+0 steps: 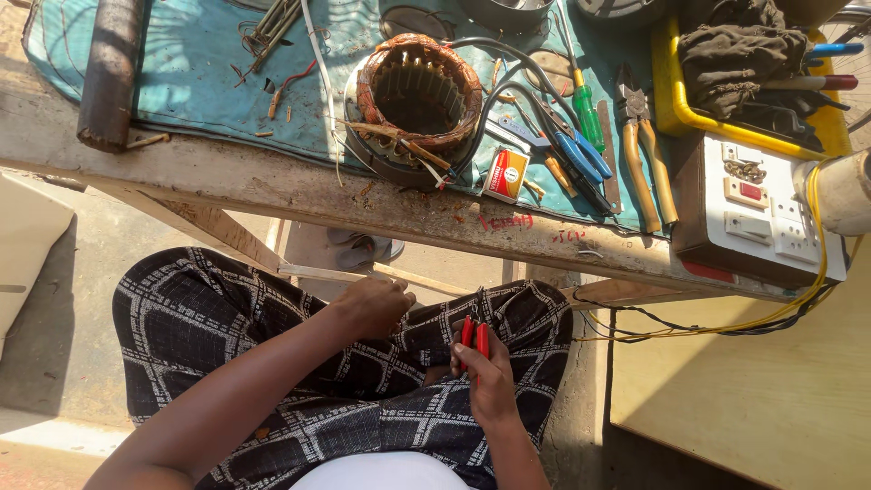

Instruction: The person sits at a workbench repairing a motor stator. They strike a match from a matchbox, use it to heat or burn material at the stator, then insert and press wooden wedges and wire into the stator slots by hand, and use pliers and a cutting tool to trim and adjust the wires and wedges.

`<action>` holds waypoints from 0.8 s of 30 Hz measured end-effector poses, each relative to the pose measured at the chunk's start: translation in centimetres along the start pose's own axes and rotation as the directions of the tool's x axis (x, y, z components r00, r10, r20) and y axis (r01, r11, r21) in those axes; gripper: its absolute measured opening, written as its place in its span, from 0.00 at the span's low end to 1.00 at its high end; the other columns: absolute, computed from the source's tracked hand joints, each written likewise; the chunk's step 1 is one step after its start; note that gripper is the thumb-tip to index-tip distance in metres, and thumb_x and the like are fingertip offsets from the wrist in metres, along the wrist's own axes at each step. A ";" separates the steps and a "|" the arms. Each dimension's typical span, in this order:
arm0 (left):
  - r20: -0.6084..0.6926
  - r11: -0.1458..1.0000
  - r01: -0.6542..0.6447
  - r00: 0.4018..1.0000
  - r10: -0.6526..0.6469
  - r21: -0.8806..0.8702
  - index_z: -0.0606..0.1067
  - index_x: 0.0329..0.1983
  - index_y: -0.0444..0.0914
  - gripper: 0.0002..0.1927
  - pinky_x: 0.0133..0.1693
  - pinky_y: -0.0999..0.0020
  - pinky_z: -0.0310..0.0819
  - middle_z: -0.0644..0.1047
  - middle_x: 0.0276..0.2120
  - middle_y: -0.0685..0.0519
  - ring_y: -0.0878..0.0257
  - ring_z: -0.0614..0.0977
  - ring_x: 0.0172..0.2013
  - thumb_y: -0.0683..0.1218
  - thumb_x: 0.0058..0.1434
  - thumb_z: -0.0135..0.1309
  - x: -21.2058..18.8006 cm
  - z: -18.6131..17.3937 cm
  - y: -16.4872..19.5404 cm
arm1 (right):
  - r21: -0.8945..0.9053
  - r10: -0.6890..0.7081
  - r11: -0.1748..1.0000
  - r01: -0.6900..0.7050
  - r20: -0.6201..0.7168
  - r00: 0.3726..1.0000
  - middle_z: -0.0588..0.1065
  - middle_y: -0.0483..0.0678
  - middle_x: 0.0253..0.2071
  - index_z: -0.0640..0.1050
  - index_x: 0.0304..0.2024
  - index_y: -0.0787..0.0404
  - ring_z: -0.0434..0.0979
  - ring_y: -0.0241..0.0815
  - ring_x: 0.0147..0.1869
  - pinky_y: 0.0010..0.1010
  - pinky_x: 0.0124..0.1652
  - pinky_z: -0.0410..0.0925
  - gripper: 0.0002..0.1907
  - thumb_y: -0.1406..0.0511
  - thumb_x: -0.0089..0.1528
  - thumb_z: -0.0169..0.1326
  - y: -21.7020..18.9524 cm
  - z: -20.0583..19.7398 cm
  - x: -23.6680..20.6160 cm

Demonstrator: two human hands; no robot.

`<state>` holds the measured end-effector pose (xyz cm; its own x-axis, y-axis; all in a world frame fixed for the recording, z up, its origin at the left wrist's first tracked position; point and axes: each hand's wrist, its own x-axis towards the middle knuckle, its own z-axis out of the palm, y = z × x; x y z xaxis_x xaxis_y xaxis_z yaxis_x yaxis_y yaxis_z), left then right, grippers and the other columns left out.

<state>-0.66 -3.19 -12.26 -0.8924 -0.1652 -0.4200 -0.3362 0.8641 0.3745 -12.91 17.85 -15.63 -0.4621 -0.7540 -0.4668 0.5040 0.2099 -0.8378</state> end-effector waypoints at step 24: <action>0.085 0.971 -0.057 0.993 0.079 -0.233 0.75 0.56 0.38 0.23 0.52 0.55 0.77 0.76 0.53 0.45 0.49 0.80 0.53 0.52 0.60 0.62 0.1 -0.6 2.0 | -0.950 -0.659 -0.292 0.110 0.283 0.696 0.72 0.59 0.53 0.73 0.59 0.63 0.70 0.63 0.59 0.53 0.58 0.61 0.30 0.50 0.65 0.62 -28.3 0.5 8.8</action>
<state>-1.63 -1.81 -11.09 -0.8873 -0.0556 -0.4578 -0.3456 0.7374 0.5803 -30.90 5.01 4.17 -0.4476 -0.8397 0.3076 -0.8912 0.4473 -0.0757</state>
